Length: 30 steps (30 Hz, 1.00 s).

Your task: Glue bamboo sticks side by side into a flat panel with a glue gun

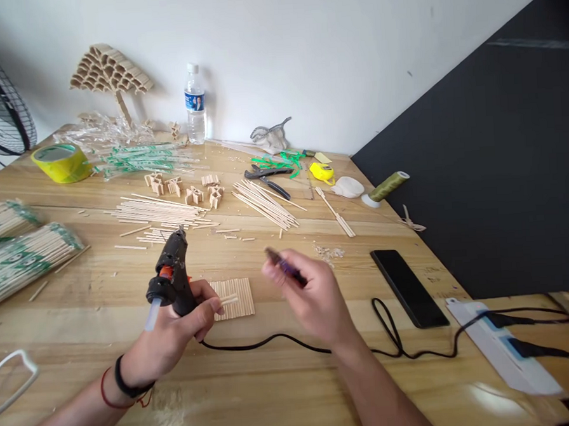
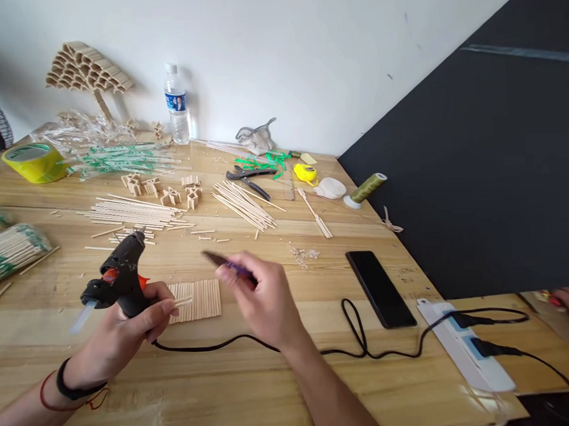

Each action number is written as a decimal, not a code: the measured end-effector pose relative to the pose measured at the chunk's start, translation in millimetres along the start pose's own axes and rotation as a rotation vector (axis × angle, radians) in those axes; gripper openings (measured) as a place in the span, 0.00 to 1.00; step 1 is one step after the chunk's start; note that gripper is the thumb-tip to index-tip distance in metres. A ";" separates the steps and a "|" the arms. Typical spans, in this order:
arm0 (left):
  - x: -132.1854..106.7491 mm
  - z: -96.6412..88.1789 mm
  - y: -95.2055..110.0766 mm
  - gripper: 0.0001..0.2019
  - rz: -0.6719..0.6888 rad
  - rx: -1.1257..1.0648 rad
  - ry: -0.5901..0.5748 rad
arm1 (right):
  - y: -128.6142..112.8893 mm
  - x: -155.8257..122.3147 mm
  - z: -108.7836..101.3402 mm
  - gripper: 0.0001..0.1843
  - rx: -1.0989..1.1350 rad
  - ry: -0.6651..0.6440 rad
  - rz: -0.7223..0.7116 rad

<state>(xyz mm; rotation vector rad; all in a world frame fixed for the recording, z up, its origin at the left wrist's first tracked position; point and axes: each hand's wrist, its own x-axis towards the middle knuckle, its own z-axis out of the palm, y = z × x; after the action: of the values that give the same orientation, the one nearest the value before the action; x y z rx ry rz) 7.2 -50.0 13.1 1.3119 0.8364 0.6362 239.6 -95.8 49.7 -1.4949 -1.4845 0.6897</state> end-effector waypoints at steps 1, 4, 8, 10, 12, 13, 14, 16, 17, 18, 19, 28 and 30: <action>0.7 -0.8 -1.0 0.16 -0.004 0.012 0.009 | 3.0 2.1 -9.3 0.17 -0.041 0.096 0.001; 2.2 -2.3 -1.8 0.19 -0.012 0.054 0.022 | 12.2 9.2 -44.4 0.18 -0.201 0.364 -0.025; 1.2 -2.3 2.6 0.20 -0.016 0.104 0.005 | 29.4 22.3 -92.7 0.19 -0.594 0.424 0.079; 1.0 -1.9 5.3 0.19 -0.019 0.131 -0.002 | 44.6 30.4 -110.9 0.16 -0.795 0.283 0.199; 1.7 -1.4 7.1 0.19 -0.018 0.159 -0.008 | 63.2 37.8 -123.2 0.11 -0.835 0.117 0.309; 2.3 -1.2 7.5 0.19 -0.019 0.167 -0.014 | 72.7 40.6 -127.2 0.10 -0.828 0.078 0.328; 2.9 -1.0 7.6 0.19 -0.021 0.170 -0.022 | 81.7 42.6 -130.1 0.09 -0.819 0.042 0.346; 4.1 -0.9 7.2 0.19 -0.025 0.162 -0.030 | 96.6 44.2 -133.3 0.09 -0.796 -0.017 0.372; 4.6 -1.0 6.8 0.18 -0.026 0.155 -0.033 | 102.1 44.0 -134.2 0.10 -0.785 -0.037 0.382; 4.9 -1.2 6.3 0.18 -0.026 0.149 -0.034 | 106.2 43.3 -135.1 0.11 -0.777 -0.046 0.388; 5.2 -1.6 5.8 0.18 -0.023 0.144 -0.034 | 108.9 42.4 -136.1 0.13 -0.770 -0.049 0.393; 5.3 -3.0 -1.0 0.19 -0.036 0.086 -0.015 | 70.6 35.7 -128.0 0.23 -0.657 -0.094 0.249; 5.7 -2.8 -2.5 0.19 -0.034 0.061 0.001 | 50.9 32.5 -113.4 0.24 -0.592 -0.139 0.176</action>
<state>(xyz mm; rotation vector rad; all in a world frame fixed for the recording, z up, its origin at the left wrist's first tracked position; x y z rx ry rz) 8.0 -44.2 9.5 1.3493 0.8836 0.5886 366.6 -81.4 62.5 -2.0763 -1.7748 0.4796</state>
